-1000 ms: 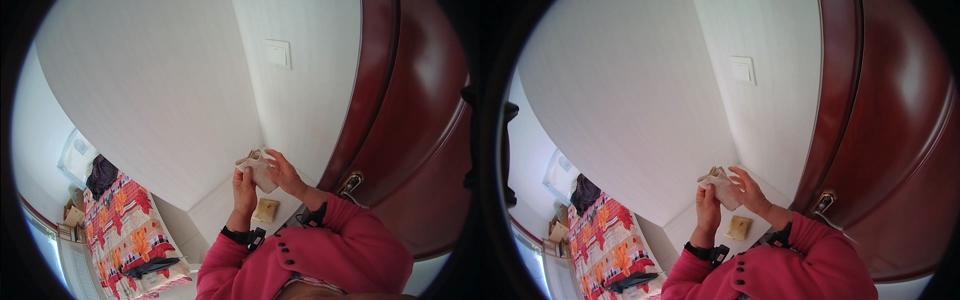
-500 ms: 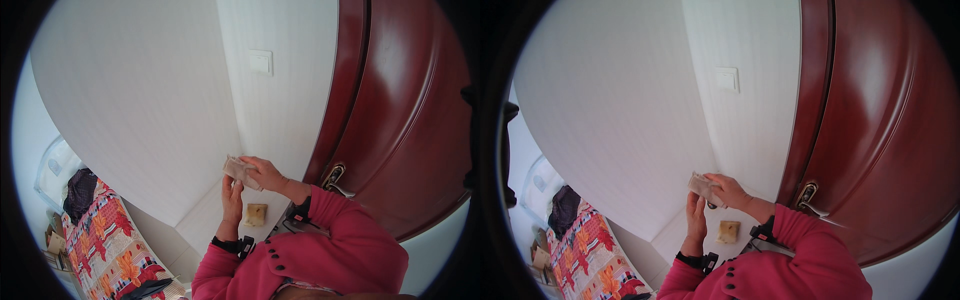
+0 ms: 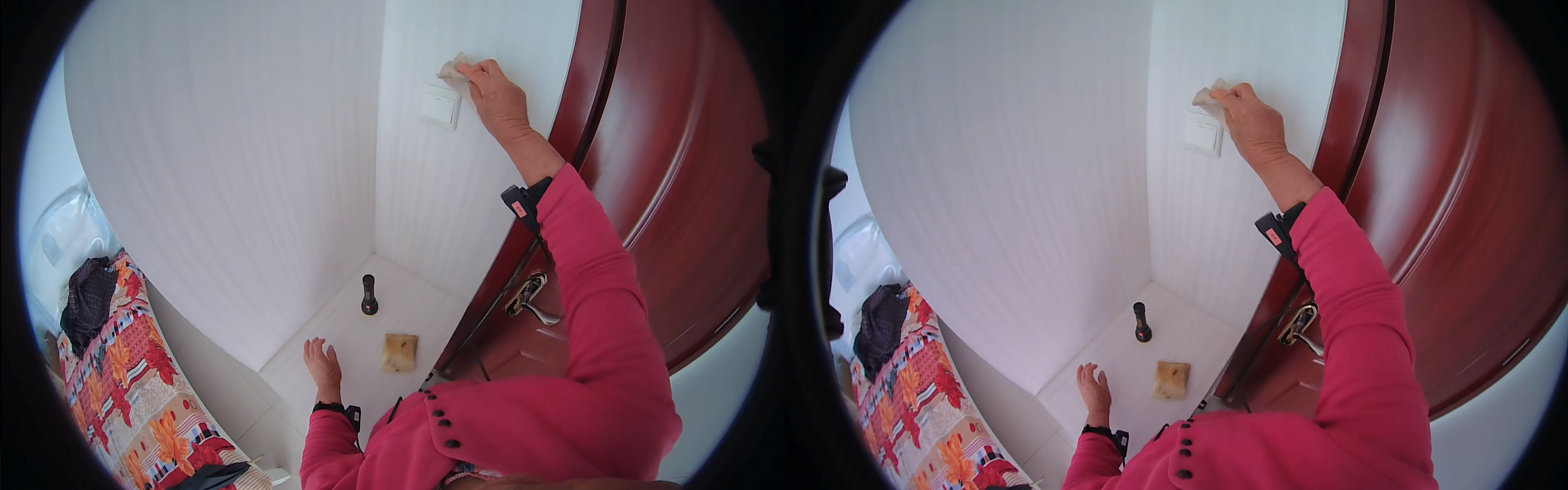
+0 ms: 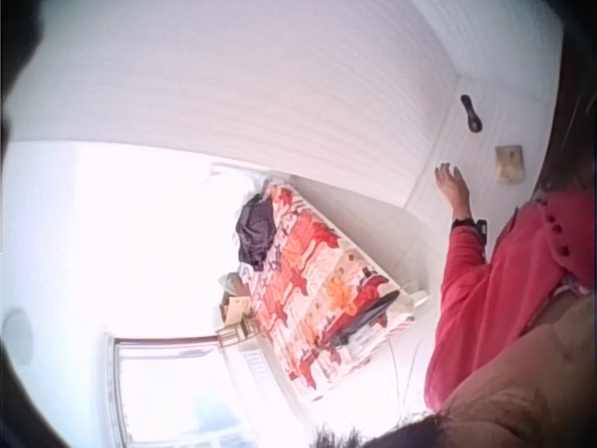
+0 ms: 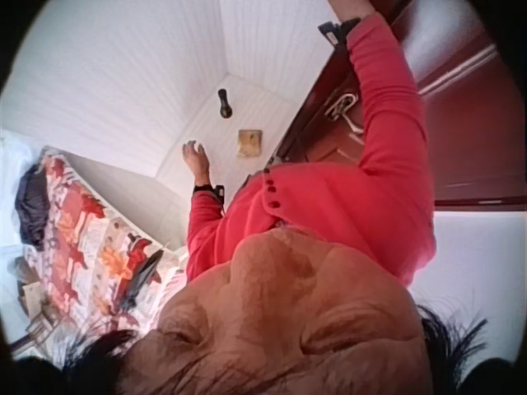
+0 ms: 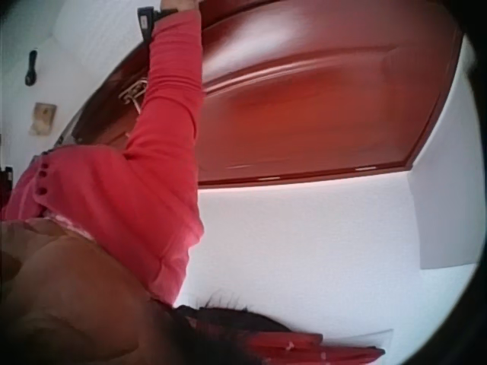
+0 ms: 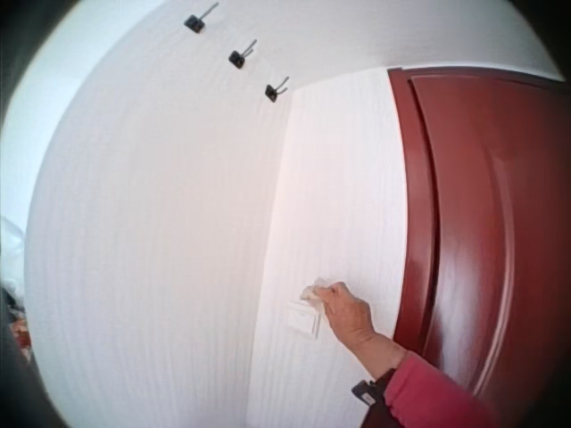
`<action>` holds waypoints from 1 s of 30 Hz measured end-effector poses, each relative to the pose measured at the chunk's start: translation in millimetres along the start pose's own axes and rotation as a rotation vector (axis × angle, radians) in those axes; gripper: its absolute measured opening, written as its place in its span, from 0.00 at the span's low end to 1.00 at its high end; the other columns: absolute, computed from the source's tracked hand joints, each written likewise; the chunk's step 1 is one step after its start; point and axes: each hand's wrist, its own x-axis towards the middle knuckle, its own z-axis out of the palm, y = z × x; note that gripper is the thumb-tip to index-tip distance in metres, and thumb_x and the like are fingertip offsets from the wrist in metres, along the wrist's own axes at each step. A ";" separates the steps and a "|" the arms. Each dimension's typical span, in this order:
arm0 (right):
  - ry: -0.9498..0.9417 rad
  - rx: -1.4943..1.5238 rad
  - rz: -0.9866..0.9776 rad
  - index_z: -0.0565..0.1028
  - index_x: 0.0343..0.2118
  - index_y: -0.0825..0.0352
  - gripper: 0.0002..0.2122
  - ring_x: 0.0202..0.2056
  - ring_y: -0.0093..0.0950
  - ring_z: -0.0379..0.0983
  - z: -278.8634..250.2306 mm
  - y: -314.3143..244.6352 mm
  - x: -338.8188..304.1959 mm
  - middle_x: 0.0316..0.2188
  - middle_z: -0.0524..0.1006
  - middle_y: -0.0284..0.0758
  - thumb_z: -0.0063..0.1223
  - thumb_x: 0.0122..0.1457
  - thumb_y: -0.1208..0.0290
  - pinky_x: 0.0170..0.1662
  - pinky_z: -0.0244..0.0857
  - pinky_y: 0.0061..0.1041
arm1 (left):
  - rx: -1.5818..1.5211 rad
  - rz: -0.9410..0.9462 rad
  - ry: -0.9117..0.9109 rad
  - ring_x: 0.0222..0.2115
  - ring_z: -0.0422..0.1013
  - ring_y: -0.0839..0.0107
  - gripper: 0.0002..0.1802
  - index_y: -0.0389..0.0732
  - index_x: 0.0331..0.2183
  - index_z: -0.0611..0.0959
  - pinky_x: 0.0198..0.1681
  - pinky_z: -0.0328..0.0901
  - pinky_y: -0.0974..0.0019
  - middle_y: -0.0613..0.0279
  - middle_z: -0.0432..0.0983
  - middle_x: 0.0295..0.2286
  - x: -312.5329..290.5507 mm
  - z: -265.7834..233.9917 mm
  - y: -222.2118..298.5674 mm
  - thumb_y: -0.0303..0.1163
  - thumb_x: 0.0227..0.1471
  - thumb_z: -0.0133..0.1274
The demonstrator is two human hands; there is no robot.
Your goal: The person wipes the white walls and ceiling with a cloth, moving around the room to reach different areas. They also wipe a light switch and a small wooden block on the wall.
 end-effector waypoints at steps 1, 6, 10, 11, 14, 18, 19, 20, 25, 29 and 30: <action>-0.011 -0.006 -0.066 0.76 0.48 0.54 0.14 0.37 0.34 0.75 7.9 -6.1 9.4 0.42 0.74 0.29 0.48 0.61 0.76 0.41 0.70 0.29 | 0.048 -0.025 -0.077 0.60 0.57 0.50 0.21 0.40 0.51 0.74 0.62 0.52 0.46 0.51 0.68 0.54 -9.8 5.0 -4.0 0.33 0.56 0.54; -0.309 -0.005 -0.055 0.76 0.45 0.54 0.10 0.39 0.34 0.75 49.5 -25.7 43.9 0.42 0.74 0.30 0.48 0.62 0.72 0.42 0.70 0.31 | 0.177 -0.100 -0.333 0.66 0.47 0.52 0.35 0.39 0.60 0.65 0.69 0.39 0.46 0.52 0.57 0.63 -26.3 14.5 -3.5 0.42 0.56 0.54; -0.345 -0.403 -0.316 0.76 0.44 0.54 0.10 0.42 0.35 0.75 74.6 -17.1 50.8 0.44 0.74 0.32 0.48 0.61 0.69 0.44 0.70 0.33 | 0.175 -0.125 -0.317 0.65 0.49 0.51 0.34 0.38 0.59 0.67 0.68 0.42 0.47 0.51 0.60 0.61 -23.9 12.6 1.6 0.42 0.55 0.55; -0.298 -0.368 -0.363 0.76 0.44 0.54 0.10 0.42 0.35 0.76 76.9 -10.6 49.7 0.44 0.74 0.33 0.48 0.61 0.70 0.44 0.71 0.33 | 0.190 -0.117 -0.310 0.65 0.50 0.50 0.34 0.37 0.58 0.68 0.68 0.43 0.47 0.50 0.61 0.61 -23.9 11.9 1.2 0.42 0.54 0.55; -0.352 -0.404 -0.365 0.76 0.44 0.54 0.11 0.42 0.35 0.76 75.2 9.9 37.8 0.44 0.73 0.34 0.48 0.60 0.73 0.42 0.72 0.33 | 0.139 -0.128 -0.264 0.64 0.52 0.49 0.31 0.37 0.56 0.70 0.67 0.45 0.47 0.50 0.63 0.60 -25.6 12.1 -3.6 0.39 0.53 0.57; -0.416 -0.467 -0.335 0.76 0.44 0.54 0.13 0.40 0.36 0.76 51.3 25.4 1.0 0.43 0.72 0.36 0.48 0.58 0.77 0.40 0.72 0.33 | 0.072 -0.164 -0.239 0.64 0.53 0.50 0.28 0.39 0.54 0.72 0.68 0.46 0.49 0.52 0.66 0.58 -30.1 15.5 -12.0 0.37 0.53 0.58; -0.396 -0.455 -0.356 0.77 0.44 0.54 0.14 0.40 0.37 0.76 41.1 27.6 -10.1 0.42 0.72 0.36 0.48 0.57 0.78 0.39 0.72 0.32 | 0.050 -0.151 -0.206 0.64 0.53 0.50 0.28 0.39 0.54 0.72 0.68 0.46 0.48 0.52 0.66 0.58 -31.1 16.2 -13.6 0.37 0.53 0.58; -0.456 -0.496 -0.282 0.77 0.44 0.55 0.13 0.39 0.37 0.76 28.6 28.9 -20.0 0.42 0.72 0.35 0.49 0.57 0.78 0.39 0.72 0.33 | 0.029 -0.152 -0.192 0.63 0.54 0.50 0.28 0.39 0.53 0.73 0.67 0.46 0.48 0.52 0.67 0.57 -31.8 17.0 -14.0 0.37 0.53 0.58; -0.427 -0.411 -0.063 0.78 0.41 0.56 0.11 0.38 0.38 0.76 -16.6 19.2 -36.6 0.40 0.72 0.36 0.50 0.58 0.78 0.38 0.72 0.37 | 0.009 -0.145 -0.168 0.63 0.55 0.49 0.26 0.38 0.51 0.75 0.67 0.47 0.47 0.50 0.68 0.56 -31.7 17.5 -12.0 0.37 0.52 0.59; -0.234 -0.270 -0.105 0.77 0.44 0.54 0.12 0.38 0.39 0.76 5.4 -1.3 2.3 0.41 0.73 0.35 0.50 0.59 0.76 0.39 0.71 0.36 | 0.036 -0.127 -0.180 0.62 0.56 0.49 0.26 0.38 0.50 0.75 0.67 0.47 0.46 0.50 0.68 0.56 -27.5 15.7 -8.7 0.36 0.51 0.59; -0.186 -0.260 -0.201 0.77 0.44 0.54 0.12 0.37 0.39 0.76 18.6 -7.8 14.9 0.41 0.73 0.35 0.49 0.59 0.75 0.39 0.71 0.36 | 0.039 -0.134 -0.190 0.62 0.56 0.49 0.26 0.38 0.50 0.75 0.67 0.47 0.46 0.50 0.68 0.56 -27.2 15.9 -8.4 0.36 0.51 0.59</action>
